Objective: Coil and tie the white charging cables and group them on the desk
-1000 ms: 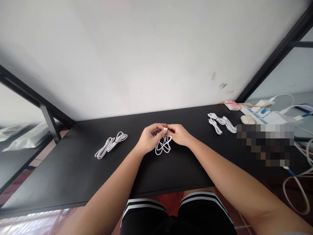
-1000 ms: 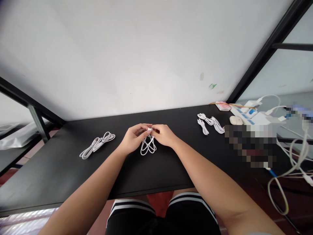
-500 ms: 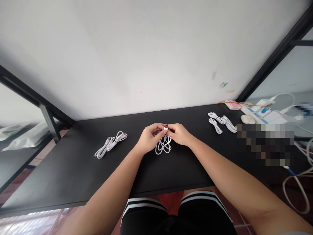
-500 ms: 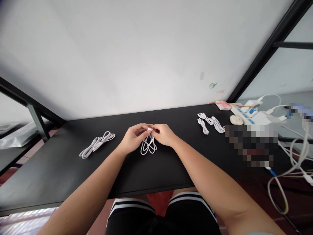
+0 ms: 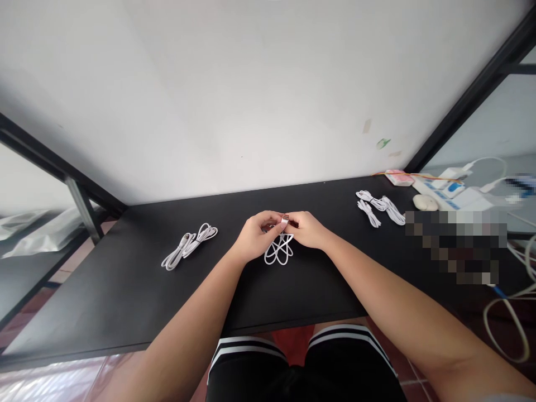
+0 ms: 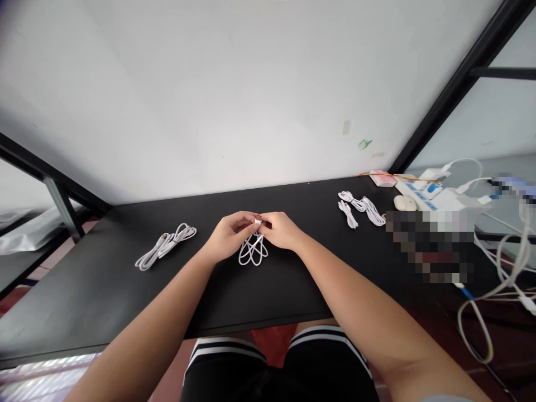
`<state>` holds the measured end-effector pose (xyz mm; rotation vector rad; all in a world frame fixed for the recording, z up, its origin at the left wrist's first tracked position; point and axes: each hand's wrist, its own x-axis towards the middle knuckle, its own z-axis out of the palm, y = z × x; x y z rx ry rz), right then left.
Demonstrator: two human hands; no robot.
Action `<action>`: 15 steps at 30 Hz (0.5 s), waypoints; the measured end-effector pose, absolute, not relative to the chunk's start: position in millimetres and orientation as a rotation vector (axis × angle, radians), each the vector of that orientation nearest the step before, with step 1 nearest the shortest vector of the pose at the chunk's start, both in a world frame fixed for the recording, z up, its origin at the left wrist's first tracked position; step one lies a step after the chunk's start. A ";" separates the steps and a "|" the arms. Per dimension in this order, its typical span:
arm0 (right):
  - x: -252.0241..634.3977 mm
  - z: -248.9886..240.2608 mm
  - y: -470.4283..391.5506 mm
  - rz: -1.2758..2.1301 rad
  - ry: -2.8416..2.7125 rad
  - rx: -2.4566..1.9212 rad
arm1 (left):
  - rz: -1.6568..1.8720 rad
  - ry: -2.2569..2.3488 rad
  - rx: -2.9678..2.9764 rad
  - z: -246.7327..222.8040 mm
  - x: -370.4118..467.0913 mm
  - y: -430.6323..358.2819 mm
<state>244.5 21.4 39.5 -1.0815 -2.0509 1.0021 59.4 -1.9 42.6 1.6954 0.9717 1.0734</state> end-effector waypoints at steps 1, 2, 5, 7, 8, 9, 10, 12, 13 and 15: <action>244.5 39.8 21.4 1.000 -2.055 -1.088 | 1.067 0.985 1.704 42.7 59.2 -1.9; 244.5 40.1 21.4 0.998 -2.060 -1.096 | 1.060 0.999 1.714 42.9 59.0 -2.0; 244.6 40.4 21.1 0.999 -2.080 -1.121 | 1.041 1.030 1.739 43.0 58.5 -2.2; 244.6 40.3 20.9 1.001 -2.089 -1.130 | 1.034 1.035 1.742 42.6 58.3 -2.4; 244.6 40.2 20.8 1.001 -2.093 -1.130 | 1.032 1.037 1.739 42.4 58.2 -2.5; 244.6 40.2 20.7 1.002 -2.096 -1.126 | 1.030 1.039 1.738 42.3 58.3 -2.5; 244.5 40.2 20.6 1.002 -2.097 -1.121 | 1.029 1.043 1.739 42.3 58.3 -2.5; 244.3 40.4 20.4 1.003 -2.096 -1.118 | 1.029 1.061 1.754 42.6 58.5 -2.5; 244.2 40.7 20.4 1.003 -2.094 -1.124 | 1.028 1.072 1.765 42.9 58.6 -2.5; 244.1 41.2 20.2 1.005 -2.091 -1.136 | 1.024 1.095 1.788 43.8 58.7 -2.5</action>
